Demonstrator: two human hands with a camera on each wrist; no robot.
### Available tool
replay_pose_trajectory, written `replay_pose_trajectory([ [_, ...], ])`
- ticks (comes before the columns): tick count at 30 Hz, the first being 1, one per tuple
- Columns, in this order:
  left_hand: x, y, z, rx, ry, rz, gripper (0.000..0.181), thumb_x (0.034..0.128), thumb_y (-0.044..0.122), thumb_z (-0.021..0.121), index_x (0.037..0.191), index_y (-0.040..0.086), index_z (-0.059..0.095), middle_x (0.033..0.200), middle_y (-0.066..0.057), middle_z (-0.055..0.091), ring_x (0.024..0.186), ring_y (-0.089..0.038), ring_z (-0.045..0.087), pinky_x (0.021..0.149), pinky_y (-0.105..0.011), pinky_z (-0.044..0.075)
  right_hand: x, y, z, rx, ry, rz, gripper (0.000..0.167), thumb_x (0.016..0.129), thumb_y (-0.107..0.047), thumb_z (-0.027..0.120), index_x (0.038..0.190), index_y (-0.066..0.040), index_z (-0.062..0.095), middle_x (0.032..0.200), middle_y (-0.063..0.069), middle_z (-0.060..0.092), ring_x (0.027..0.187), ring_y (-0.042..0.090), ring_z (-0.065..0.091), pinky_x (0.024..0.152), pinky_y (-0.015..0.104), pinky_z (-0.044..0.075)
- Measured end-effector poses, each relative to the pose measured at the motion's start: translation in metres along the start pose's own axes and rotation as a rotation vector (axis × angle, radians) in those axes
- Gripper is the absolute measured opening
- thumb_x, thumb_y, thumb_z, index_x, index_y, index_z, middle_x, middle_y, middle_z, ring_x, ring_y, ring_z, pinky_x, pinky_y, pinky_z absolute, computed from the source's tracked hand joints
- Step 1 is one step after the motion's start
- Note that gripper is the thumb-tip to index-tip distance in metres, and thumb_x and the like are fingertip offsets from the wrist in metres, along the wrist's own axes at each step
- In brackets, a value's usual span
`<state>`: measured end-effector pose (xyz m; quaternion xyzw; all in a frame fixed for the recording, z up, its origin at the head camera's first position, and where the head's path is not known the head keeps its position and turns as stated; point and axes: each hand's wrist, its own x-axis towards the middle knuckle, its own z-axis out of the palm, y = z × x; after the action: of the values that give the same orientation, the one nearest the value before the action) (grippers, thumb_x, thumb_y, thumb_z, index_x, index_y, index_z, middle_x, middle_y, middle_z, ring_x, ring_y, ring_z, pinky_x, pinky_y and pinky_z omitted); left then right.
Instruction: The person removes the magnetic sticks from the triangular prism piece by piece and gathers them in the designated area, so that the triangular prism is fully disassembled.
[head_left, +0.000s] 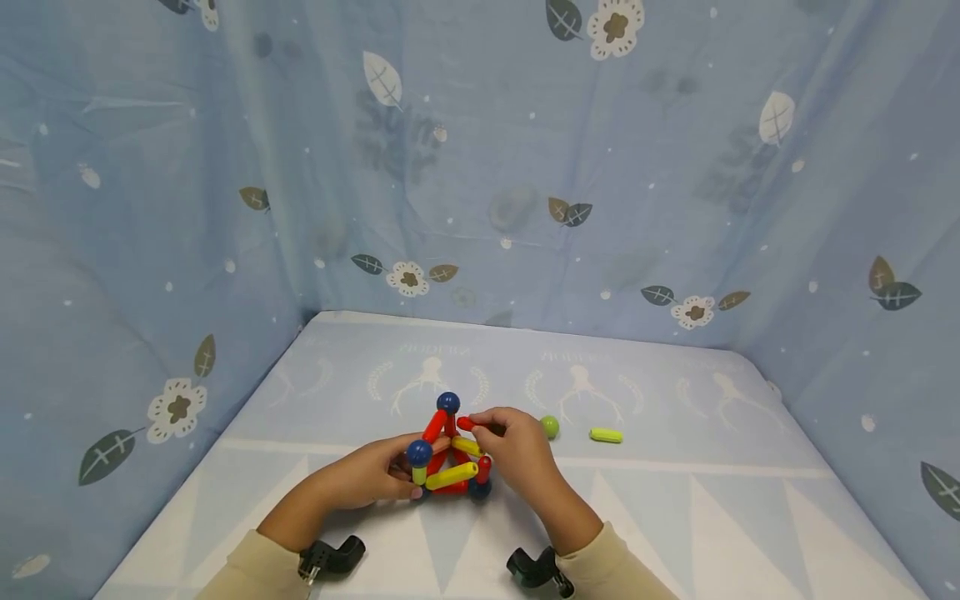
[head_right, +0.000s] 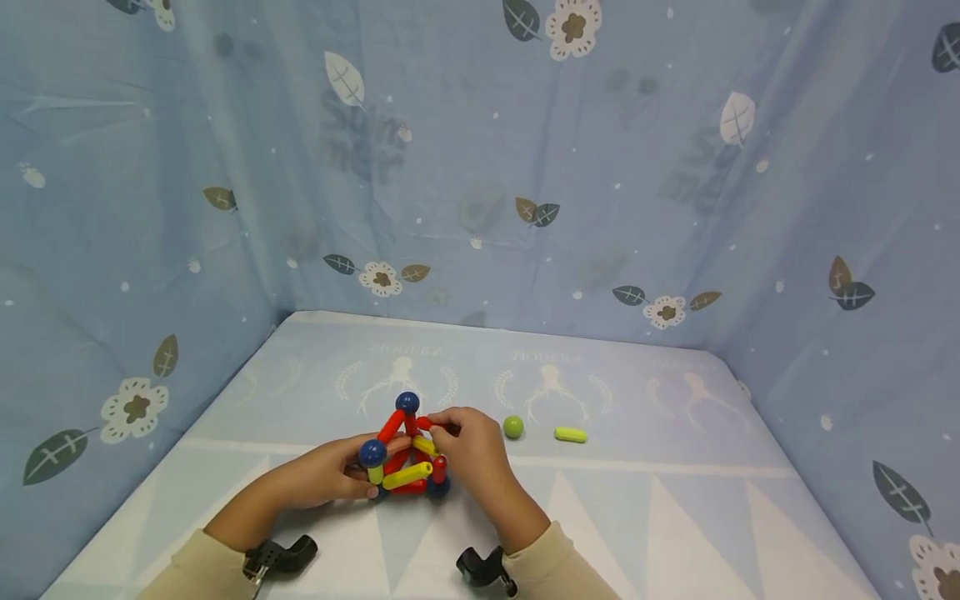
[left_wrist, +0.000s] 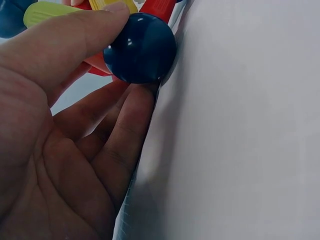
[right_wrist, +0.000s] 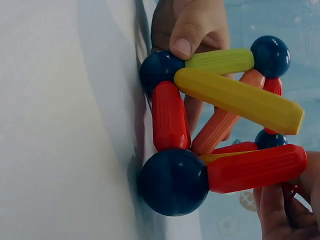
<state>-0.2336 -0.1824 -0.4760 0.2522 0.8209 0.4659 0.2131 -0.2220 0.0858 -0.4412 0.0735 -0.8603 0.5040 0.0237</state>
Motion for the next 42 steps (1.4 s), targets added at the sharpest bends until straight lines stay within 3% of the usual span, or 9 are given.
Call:
replay_pose_trajectory([
  [4,0.001,0.002,0.000,0.016,0.002,-0.004,0.073,0.0886,0.019,0.086,0.152,0.034,0.053,0.134,0.000,0.067,0.110,-0.021,0.066,0.099,-0.045,0.055,0.001,0.005,-0.003,0.038,0.010,0.012,0.016,0.101,-0.019,0.071,0.114,-0.021,0.079,0.106,-0.002,0.074,0.091,0.018,0.065,0.079,0.028,0.059],
  [10,0.002,0.005,0.000,0.015,0.007,-0.028,0.072,0.0880,0.018,0.087,0.152,0.028,0.054,0.130,-0.002,0.069,0.108,-0.021,0.067,0.098,-0.048,0.057,0.007,0.014,-0.015,0.044,0.051,0.029,0.011,0.098,-0.021,0.075,0.109,-0.021,0.075,0.102,-0.002,0.073,0.093,0.019,0.066,0.079,0.031,0.057],
  [14,0.001,0.004,0.003,0.020,0.012,-0.044,0.071,0.0866,0.019,0.088,0.149,0.029,0.056,0.126,-0.002,0.069,0.106,-0.021,0.066,0.096,-0.046,0.057,0.010,0.027,-0.032,0.027,0.067,0.081,0.011,0.097,-0.021,0.076,0.107,-0.023,0.076,0.103,-0.003,0.073,0.094,0.020,0.064,0.080,0.034,0.054],
  [19,0.000,0.001,0.006,0.013,0.020,-0.047,0.070,0.0855,0.019,0.088,0.147,0.031,0.057,0.125,-0.003,0.067,0.104,-0.022,0.065,0.094,-0.044,0.059,0.017,0.046,-0.063,0.026,0.100,0.187,0.016,0.097,-0.021,0.075,0.113,-0.021,0.076,0.111,0.005,0.073,0.089,0.022,0.064,0.071,0.032,0.050],
  [26,0.001,0.003,0.004,0.012,0.011,-0.047,0.075,0.0860,0.014,0.087,0.150,0.035,0.055,0.130,-0.002,0.067,0.106,-0.022,0.065,0.096,-0.045,0.057,0.024,0.071,-0.102,-0.040,0.168,0.231,0.023,0.100,-0.021,0.071,0.123,-0.017,0.073,0.126,0.009,0.070,0.108,0.026,0.063,0.079,0.030,0.049],
  [32,0.002,0.004,0.003,0.017,0.010,-0.048,0.074,0.0866,0.015,0.087,0.150,0.033,0.054,0.131,-0.003,0.067,0.109,-0.021,0.066,0.097,-0.044,0.058,0.022,0.089,-0.124,-0.078,0.175,0.277,0.028,0.101,-0.023,0.069,0.127,-0.013,0.071,0.133,0.011,0.066,0.111,0.028,0.059,0.083,0.031,0.051],
  [36,0.002,0.005,0.002,0.024,0.015,-0.057,0.073,0.0864,0.016,0.087,0.150,0.032,0.055,0.130,-0.003,0.068,0.108,-0.021,0.066,0.096,-0.043,0.058,0.020,0.101,-0.134,-0.128,0.188,0.282,0.028,0.102,-0.022,0.068,0.128,-0.011,0.070,0.130,0.013,0.068,0.115,0.030,0.060,0.092,0.040,0.050],
  [42,0.001,0.006,0.002,0.014,0.022,-0.076,0.074,0.0860,0.016,0.088,0.151,0.030,0.055,0.130,-0.004,0.067,0.107,-0.023,0.066,0.098,-0.048,0.057,0.017,0.118,-0.146,-0.286,0.195,0.267,0.029,0.104,-0.020,0.065,0.131,-0.011,0.069,0.135,0.015,0.068,0.126,0.037,0.058,0.102,0.055,0.048],
])
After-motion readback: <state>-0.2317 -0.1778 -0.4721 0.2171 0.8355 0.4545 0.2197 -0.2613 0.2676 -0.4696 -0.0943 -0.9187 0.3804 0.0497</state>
